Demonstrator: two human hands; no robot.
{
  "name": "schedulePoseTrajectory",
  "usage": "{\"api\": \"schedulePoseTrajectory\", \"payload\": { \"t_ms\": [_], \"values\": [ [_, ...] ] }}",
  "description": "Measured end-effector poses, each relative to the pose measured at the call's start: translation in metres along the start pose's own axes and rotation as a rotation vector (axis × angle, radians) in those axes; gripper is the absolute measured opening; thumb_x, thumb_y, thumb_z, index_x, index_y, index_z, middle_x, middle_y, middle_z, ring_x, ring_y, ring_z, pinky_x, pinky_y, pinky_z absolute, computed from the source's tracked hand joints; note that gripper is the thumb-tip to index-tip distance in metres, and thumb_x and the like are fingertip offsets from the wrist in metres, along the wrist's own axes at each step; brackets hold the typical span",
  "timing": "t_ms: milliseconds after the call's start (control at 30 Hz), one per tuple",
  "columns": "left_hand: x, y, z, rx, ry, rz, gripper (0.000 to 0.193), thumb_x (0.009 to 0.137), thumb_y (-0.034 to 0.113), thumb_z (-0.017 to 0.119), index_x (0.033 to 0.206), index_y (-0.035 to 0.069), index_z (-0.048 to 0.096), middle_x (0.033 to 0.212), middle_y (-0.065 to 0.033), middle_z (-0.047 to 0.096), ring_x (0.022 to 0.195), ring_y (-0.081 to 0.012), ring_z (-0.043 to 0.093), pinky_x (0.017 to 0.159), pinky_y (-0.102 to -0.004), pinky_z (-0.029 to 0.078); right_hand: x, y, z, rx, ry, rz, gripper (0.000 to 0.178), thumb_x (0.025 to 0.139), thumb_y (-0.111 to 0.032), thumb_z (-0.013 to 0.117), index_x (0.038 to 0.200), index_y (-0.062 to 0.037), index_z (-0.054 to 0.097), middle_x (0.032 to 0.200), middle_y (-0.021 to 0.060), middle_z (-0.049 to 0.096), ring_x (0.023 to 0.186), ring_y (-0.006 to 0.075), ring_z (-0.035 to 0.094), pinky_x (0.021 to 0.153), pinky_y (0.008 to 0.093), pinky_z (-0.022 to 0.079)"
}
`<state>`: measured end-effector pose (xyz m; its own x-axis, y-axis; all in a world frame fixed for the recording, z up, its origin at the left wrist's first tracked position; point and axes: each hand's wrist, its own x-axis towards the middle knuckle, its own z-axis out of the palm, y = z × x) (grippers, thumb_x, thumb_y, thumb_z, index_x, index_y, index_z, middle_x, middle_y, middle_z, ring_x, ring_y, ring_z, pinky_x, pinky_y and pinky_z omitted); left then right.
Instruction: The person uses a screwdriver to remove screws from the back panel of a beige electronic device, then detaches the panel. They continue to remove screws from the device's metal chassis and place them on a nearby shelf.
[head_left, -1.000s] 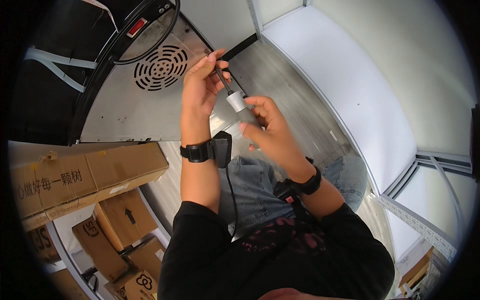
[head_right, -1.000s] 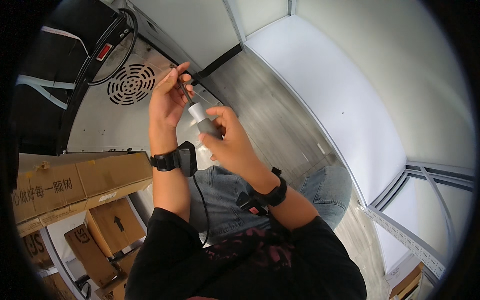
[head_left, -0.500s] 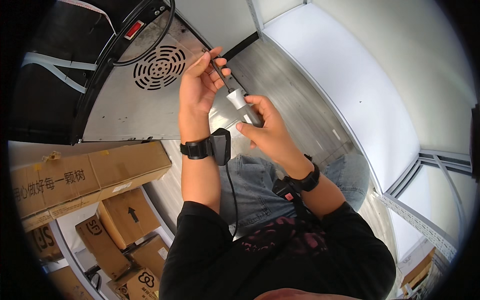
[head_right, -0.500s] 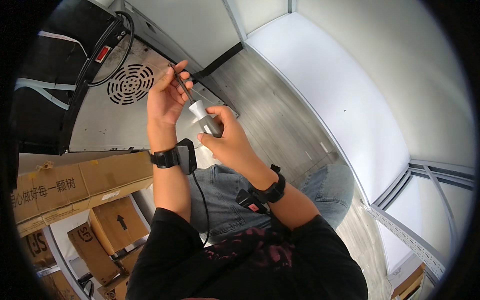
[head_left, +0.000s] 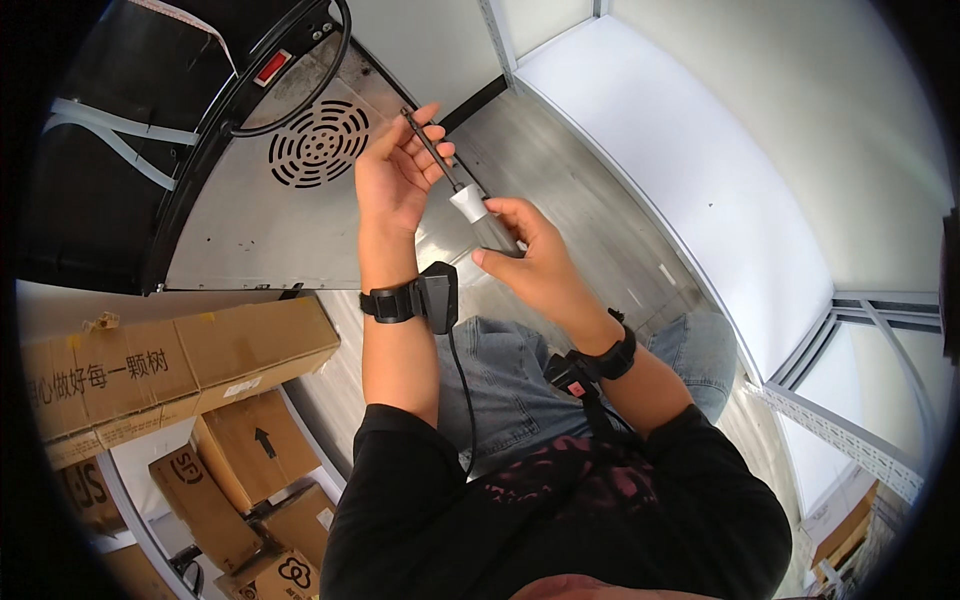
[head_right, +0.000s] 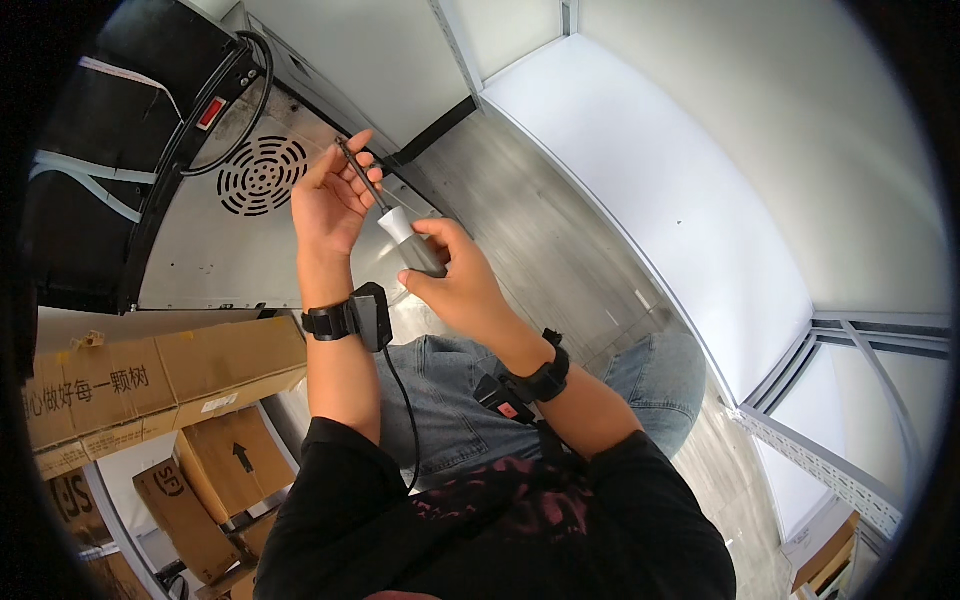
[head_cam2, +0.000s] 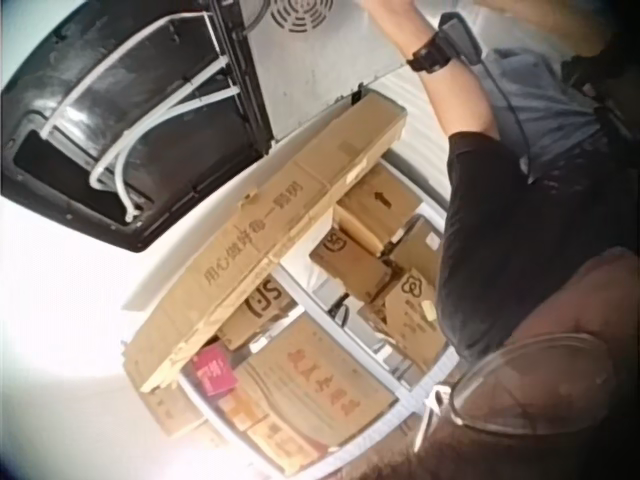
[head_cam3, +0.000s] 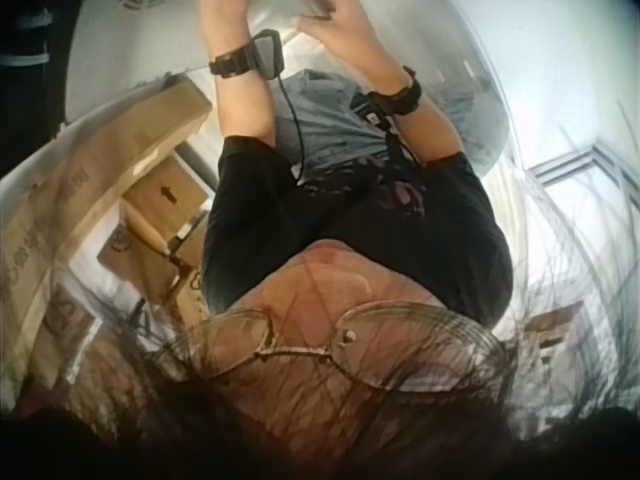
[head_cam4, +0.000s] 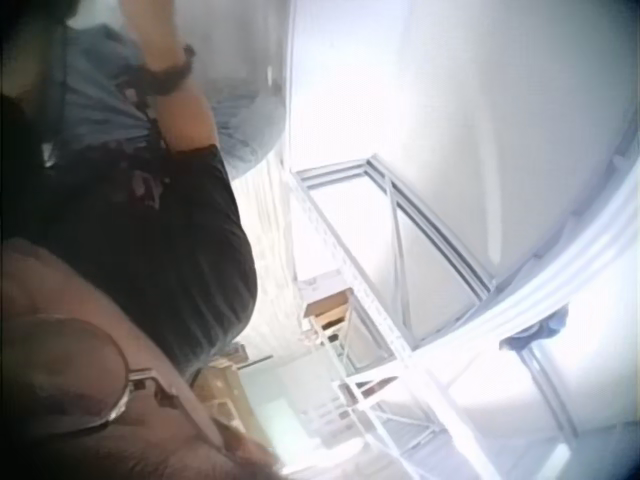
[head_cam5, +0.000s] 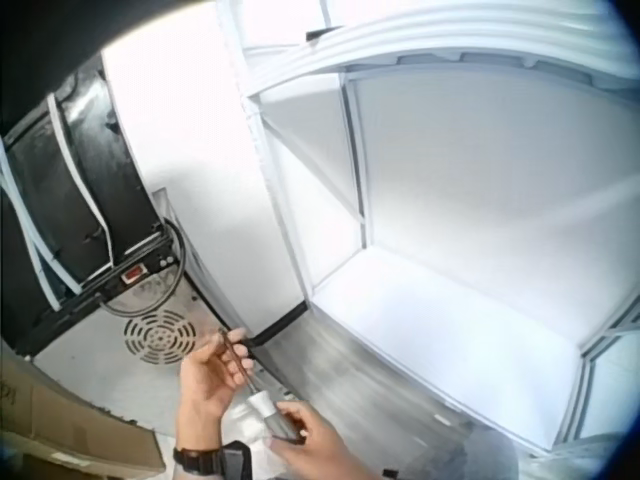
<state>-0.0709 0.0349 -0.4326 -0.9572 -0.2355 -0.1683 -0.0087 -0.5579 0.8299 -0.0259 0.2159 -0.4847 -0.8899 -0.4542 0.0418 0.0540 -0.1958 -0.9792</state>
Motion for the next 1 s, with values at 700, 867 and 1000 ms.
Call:
{"api": "schedulePoseTrajectory", "payload": {
  "t_ms": [700, 867, 1000],
  "values": [
    [-0.002, -0.013, 0.013, 0.122, -0.044, 0.000, 0.028, 0.094, 0.022, 0.043, 0.108, 0.000, 0.054, 0.080, -0.0128, 0.064, 0.071, -0.0247, 0.066, 0.058, -0.0295, 0.053, -0.015, 0.012, -0.022, -0.083, 0.146, -0.100, 0.046, 0.066, -0.002, 0.072, 0.109, -0.0044, 0.057, 0.094, 0.0052, 0.056, 0.087, 0.0158, 0.052, 0.079, 0.0294, 0.043],
    [0.011, -0.057, 0.057, 0.240, -0.103, 0.023, 0.017, 0.094, 0.017, 0.045, 0.103, 0.005, 0.052, 0.082, -0.0140, 0.064, 0.072, -0.0231, 0.066, 0.057, -0.0278, 0.053, -0.034, 0.009, -0.075, 0.067, 0.204, 0.074, 0.045, 0.067, -0.002, 0.072, 0.110, -0.0041, 0.058, 0.094, 0.0055, 0.059, 0.088, 0.0150, 0.053, 0.079, 0.0290, 0.044],
    [0.053, -0.126, 0.094, 0.260, -0.296, -0.174, 0.012, 0.092, 0.013, 0.048, 0.096, 0.004, 0.055, 0.083, -0.0112, 0.063, 0.075, -0.0197, 0.064, 0.066, -0.0288, 0.055, -0.063, 0.029, -0.138, 0.114, 0.417, 0.062, 0.042, 0.070, -0.001, 0.071, 0.109, -0.0042, 0.059, 0.093, 0.0047, 0.060, 0.087, 0.0145, 0.055, 0.079, 0.0290, 0.045]
  ]
}}
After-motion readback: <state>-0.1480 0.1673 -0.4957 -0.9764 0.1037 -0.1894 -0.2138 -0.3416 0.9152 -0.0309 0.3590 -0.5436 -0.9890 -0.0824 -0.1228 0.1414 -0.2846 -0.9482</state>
